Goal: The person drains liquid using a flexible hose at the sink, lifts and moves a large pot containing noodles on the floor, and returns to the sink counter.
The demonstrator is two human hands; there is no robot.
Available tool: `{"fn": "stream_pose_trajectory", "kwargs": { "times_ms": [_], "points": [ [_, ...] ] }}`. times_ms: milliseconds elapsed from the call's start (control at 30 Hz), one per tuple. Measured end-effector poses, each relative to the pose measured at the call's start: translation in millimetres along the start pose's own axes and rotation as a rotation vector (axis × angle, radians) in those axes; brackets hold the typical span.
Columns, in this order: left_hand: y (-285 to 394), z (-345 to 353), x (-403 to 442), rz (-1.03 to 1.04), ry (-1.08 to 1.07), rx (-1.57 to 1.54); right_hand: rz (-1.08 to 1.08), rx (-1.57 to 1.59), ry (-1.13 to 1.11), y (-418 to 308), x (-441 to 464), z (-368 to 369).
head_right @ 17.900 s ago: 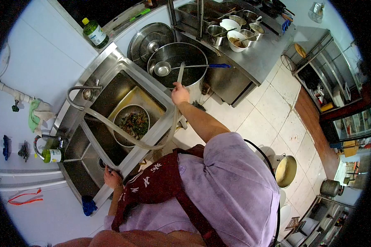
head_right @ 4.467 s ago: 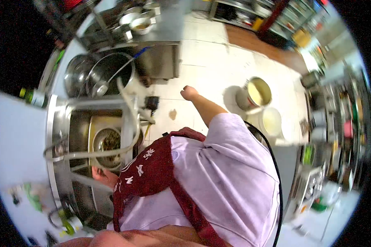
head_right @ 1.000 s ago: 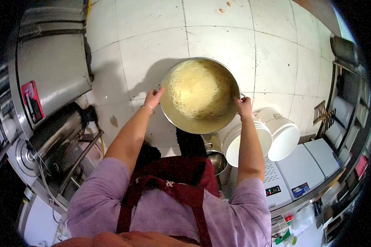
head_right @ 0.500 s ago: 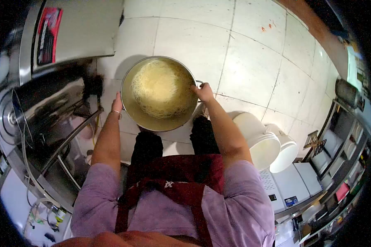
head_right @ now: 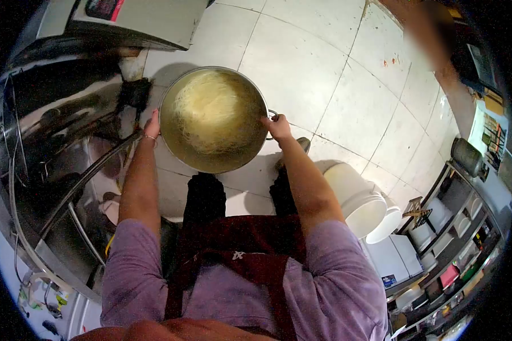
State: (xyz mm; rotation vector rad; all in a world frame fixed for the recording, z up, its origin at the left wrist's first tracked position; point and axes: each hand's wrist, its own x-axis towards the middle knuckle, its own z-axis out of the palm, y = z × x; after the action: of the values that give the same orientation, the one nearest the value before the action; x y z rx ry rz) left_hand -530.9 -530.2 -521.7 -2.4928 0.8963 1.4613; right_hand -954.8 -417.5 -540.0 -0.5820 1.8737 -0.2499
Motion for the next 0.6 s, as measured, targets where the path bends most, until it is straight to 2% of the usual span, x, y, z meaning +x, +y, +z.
{"fn": "stream_pose_trajectory", "kwargs": {
  "times_ms": [67, 133, 167, 200, 233, 267, 300, 333, 367, 400, 433, 467, 500, 533, 600],
  "points": [
    [1.3, -4.2, -18.3, 0.03, -0.069, 0.033, -0.018, -0.143, -0.053, -29.0, -33.2, -16.1],
    [-9.9, -0.5, -20.6, 0.117, 0.287, 0.16, -0.157, -0.302, 0.065, 3.6, -22.4, -13.4],
    [-17.8, -5.7, -27.0, 0.23, 0.288, 0.273, -0.13, -0.343, 0.085, -11.2, -46.0, -23.9],
    [-23.1, -15.4, -41.6, 0.347, 0.294, 0.383, -0.245, -0.486, 0.172, 0.1, -55.4, -35.4],
    [-20.1, -30.7, -64.5, 0.413, 0.173, 0.403, -0.272, -0.532, 0.231, 9.4, -66.8, -45.7],
    [-18.3, -46.4, -91.4, 0.482, 0.058, 0.424, -0.27, -0.497, 0.199, 11.3, -86.2, -60.9],
    [-15.6, -56.2, -129.0, 0.551, 0.101, 0.349, -0.198, -0.494, 0.152, 6.1, -112.0, -76.4],
    [-16.7, -67.5, -167.2, 0.617, 0.147, 0.273, -0.124, -0.665, 0.025, 17.5, -119.1, -92.2],
    [-22.9, -86.6, -192.8, 0.724, 0.135, 0.259, -0.262, -0.792, 0.037, 57.6, -116.4, -103.5],
    [-33.1, -103.4, -216.0, 0.826, 0.122, 0.25, -0.105, -0.912, -0.085, 9.8, -176.7, -115.9],
    [-43.4, -121.7, -246.2, 0.839, 0.129, 0.202, -0.501, -1.316, -0.299, 54.7, -167.1, -134.8],
    [-51.8, -140.7, -271.5, 0.862, 0.138, 0.151, -0.347, -1.171, -0.137, 66.8, -193.6, -137.1],
    [-63.3, -163.3, -294.0, 0.876, 0.171, 0.132, -0.425, -0.983, -0.027, 87.6, -209.1, -145.7],
    [-73.3, -184.0, -315.6, 0.889, 0.142, 0.154, -0.292, -1.053, -0.037, 55.0, -252.2, -143.0],
    [-78.2, -222.1, -351.0, 0.95, 0.134, 0.142, -0.422, -0.862, -0.084, 76.7, -270.5, -140.8]
  ]
}}
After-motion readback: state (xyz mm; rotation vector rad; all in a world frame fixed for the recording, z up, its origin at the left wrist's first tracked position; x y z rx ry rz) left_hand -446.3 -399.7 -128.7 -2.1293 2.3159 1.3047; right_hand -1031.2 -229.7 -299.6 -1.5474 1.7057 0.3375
